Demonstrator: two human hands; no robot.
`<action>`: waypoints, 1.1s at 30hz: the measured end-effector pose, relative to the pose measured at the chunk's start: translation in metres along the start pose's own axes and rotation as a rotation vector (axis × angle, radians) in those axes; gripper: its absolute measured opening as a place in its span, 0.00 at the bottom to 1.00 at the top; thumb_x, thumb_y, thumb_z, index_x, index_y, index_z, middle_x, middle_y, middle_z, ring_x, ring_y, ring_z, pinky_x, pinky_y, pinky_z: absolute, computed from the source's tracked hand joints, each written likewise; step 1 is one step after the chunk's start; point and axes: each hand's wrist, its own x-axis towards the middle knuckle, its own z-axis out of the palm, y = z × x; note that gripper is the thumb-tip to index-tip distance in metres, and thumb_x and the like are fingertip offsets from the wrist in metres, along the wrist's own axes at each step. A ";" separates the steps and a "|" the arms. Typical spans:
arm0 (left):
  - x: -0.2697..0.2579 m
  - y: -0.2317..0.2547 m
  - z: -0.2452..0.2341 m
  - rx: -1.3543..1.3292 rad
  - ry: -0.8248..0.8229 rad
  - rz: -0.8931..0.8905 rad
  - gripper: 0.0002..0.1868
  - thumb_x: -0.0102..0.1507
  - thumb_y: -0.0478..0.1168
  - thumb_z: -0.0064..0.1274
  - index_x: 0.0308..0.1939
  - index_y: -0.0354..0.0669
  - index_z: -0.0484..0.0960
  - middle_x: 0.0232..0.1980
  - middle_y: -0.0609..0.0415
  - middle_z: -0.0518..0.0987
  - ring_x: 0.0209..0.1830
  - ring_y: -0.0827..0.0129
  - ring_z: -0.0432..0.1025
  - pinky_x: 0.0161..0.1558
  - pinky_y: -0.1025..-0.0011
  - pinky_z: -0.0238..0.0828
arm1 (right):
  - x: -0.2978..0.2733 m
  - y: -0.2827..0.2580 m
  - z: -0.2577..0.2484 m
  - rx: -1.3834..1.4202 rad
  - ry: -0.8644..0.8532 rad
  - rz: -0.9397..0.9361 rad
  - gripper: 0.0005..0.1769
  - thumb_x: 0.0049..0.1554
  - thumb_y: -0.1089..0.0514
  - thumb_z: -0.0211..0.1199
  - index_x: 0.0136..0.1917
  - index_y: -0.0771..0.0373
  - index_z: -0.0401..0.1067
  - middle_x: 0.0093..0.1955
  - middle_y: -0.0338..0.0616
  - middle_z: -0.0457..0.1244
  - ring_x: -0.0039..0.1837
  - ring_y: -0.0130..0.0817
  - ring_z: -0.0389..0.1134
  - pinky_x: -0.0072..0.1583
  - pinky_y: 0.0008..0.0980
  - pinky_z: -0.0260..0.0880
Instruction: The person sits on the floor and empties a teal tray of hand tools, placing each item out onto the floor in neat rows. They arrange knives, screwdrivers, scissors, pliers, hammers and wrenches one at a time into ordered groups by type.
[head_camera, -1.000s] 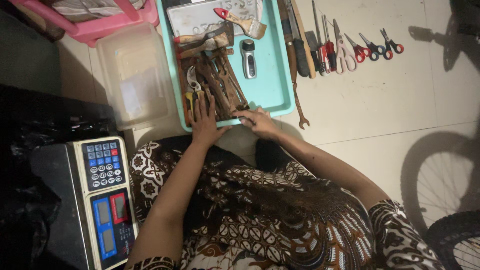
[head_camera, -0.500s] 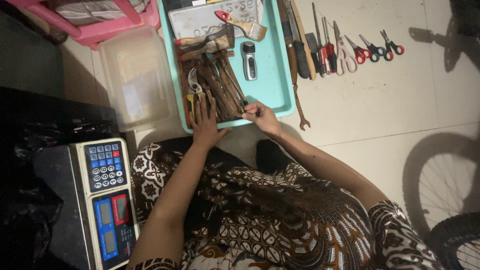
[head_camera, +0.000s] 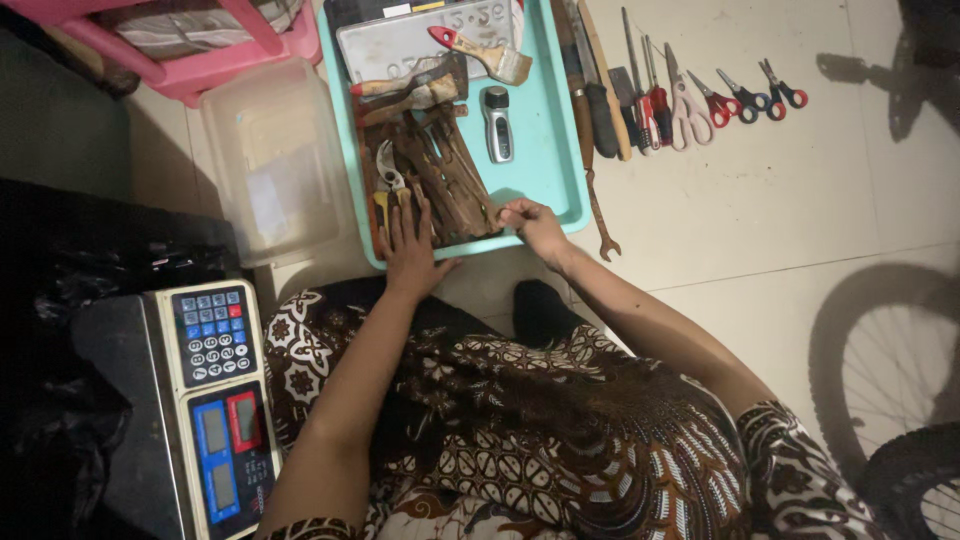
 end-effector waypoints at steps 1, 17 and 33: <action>0.000 0.000 0.000 -0.003 0.011 0.001 0.71 0.53 0.69 0.65 0.83 0.54 0.31 0.85 0.47 0.28 0.85 0.46 0.29 0.76 0.35 0.30 | -0.003 0.001 -0.005 0.036 0.014 -0.021 0.08 0.64 0.56 0.63 0.52 0.63 0.75 0.45 0.35 0.70 0.47 0.23 0.67 0.50 0.24 0.65; 0.012 -0.008 0.003 -0.074 -0.088 -0.035 0.78 0.50 0.71 0.68 0.81 0.58 0.22 0.84 0.39 0.22 0.84 0.39 0.27 0.75 0.35 0.27 | -0.076 0.016 -0.124 0.157 0.558 0.012 0.07 0.67 0.57 0.51 0.52 0.59 0.70 0.38 0.38 0.61 0.36 0.28 0.59 0.39 0.31 0.61; 0.015 -0.003 -0.003 -0.051 -0.132 -0.060 0.80 0.48 0.70 0.71 0.79 0.57 0.19 0.81 0.39 0.17 0.83 0.38 0.26 0.74 0.33 0.25 | -0.112 0.067 -0.168 -0.241 0.799 0.109 0.11 0.65 0.58 0.57 0.54 0.66 0.76 0.48 0.43 0.71 0.49 0.28 0.70 0.55 0.29 0.70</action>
